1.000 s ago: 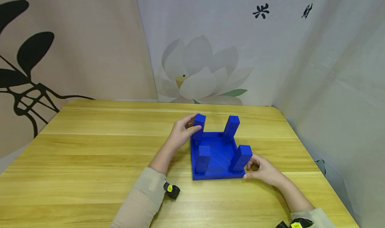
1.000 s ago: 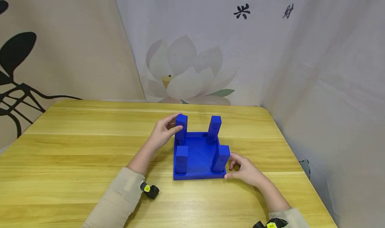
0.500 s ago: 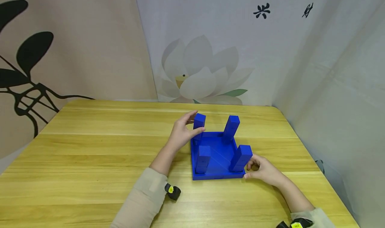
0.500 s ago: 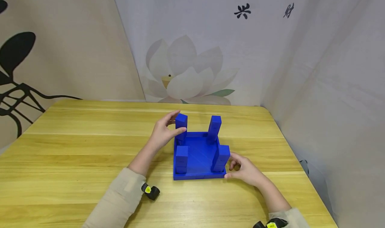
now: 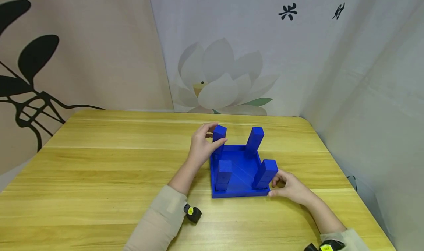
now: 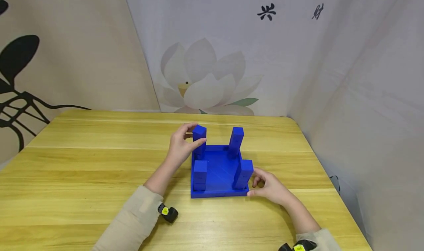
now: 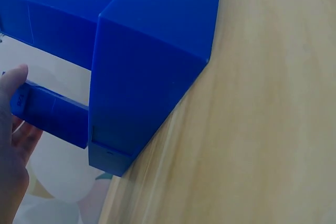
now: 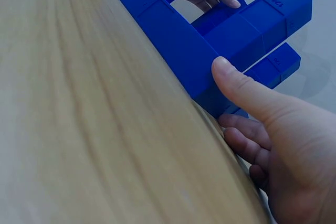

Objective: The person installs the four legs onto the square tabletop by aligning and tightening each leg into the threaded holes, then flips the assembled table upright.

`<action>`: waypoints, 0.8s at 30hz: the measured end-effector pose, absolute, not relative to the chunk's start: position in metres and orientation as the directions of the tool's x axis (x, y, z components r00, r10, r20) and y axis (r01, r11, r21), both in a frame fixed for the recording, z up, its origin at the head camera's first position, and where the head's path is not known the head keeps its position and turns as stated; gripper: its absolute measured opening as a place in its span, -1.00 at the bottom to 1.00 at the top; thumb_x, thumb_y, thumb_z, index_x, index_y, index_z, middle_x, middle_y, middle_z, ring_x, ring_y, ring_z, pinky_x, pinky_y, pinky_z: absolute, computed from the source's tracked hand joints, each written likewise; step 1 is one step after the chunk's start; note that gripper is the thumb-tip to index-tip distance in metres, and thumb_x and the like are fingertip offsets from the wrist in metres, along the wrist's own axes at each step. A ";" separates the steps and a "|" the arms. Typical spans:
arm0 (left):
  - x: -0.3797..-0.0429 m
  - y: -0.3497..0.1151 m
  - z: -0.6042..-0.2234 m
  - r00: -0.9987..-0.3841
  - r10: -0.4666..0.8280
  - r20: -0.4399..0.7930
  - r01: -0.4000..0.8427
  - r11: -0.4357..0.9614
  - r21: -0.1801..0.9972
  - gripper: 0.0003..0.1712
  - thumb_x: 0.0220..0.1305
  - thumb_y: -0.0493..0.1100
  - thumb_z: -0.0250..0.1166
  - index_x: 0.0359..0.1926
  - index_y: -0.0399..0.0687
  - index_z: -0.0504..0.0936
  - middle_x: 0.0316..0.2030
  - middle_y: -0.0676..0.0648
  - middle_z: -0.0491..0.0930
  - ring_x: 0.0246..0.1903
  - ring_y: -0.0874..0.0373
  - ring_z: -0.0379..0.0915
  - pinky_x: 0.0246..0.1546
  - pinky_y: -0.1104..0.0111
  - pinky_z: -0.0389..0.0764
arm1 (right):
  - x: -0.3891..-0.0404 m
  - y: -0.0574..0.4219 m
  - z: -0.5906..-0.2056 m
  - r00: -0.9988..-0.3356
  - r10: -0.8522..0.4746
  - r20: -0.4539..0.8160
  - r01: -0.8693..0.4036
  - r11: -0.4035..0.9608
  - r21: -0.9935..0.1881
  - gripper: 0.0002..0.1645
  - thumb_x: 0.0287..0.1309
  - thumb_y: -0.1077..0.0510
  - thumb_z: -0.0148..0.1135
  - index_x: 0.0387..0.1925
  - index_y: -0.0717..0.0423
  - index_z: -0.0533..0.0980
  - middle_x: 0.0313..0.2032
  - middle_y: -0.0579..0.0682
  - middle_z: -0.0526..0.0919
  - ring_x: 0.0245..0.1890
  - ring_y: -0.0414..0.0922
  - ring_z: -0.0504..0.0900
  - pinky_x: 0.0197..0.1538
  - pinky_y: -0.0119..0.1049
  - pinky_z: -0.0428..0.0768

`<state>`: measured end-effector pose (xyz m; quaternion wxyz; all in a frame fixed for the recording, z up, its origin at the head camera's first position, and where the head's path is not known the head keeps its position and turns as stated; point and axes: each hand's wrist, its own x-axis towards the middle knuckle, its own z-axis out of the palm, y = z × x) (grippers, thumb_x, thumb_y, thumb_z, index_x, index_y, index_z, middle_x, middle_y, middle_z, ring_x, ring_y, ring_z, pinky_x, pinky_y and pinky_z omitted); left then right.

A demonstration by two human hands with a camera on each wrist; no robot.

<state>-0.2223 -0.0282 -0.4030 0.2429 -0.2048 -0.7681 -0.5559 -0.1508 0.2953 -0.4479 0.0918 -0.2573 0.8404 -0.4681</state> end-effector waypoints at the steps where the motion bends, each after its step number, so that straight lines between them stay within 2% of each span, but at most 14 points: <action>1: -0.222 -0.028 -0.403 -0.799 0.047 0.599 0.584 0.293 0.757 -0.45 0.03 -0.20 0.50 0.06 -0.26 0.56 -0.10 -0.10 0.57 -0.12 0.11 0.51 -0.14 0.34 0.61 | -0.151 0.295 -0.448 -0.851 -0.517 0.086 -0.345 0.431 -0.834 -0.62 -0.06 0.24 0.49 -0.27 0.22 0.45 -0.40 0.04 0.52 -0.40 -0.20 0.48 -0.34 -0.38 0.48; 7: -0.222 -0.028 -0.405 -0.808 0.083 0.584 0.582 0.277 0.765 -0.55 0.16 -0.25 0.40 0.08 -0.25 0.56 -0.06 -0.15 0.59 -0.10 0.06 0.54 -0.12 0.31 0.61 | -0.152 0.296 -0.449 -0.850 -0.519 0.097 -0.355 0.426 -0.832 -0.62 -0.08 0.24 0.50 -0.26 0.18 0.45 -0.41 0.04 0.52 -0.41 -0.18 0.48 -0.34 -0.37 0.48; 16: -0.222 -0.029 -0.405 -0.829 0.122 0.545 0.559 0.139 0.818 -0.55 0.26 -0.38 0.27 0.16 -0.41 0.45 -0.07 -0.29 0.57 -0.09 -0.08 0.53 -0.01 0.17 0.56 | -0.152 0.295 -0.449 -0.845 -0.523 0.112 -0.367 0.413 -0.834 -0.60 -0.09 0.24 0.51 -0.26 0.13 0.45 -0.42 0.05 0.51 -0.41 -0.15 0.49 -0.34 -0.37 0.48; 24: -0.207 -0.031 -0.386 -0.827 0.202 0.525 0.552 0.110 0.826 -0.53 0.33 -0.46 0.12 0.22 -0.57 0.31 0.02 -0.45 0.49 0.00 -0.22 0.48 0.09 0.07 0.47 | -0.152 0.297 -0.450 -0.849 -0.519 0.096 -0.350 0.419 -0.838 -0.61 -0.08 0.24 0.50 -0.27 0.20 0.45 -0.41 0.04 0.50 -0.41 -0.20 0.48 -0.34 -0.38 0.48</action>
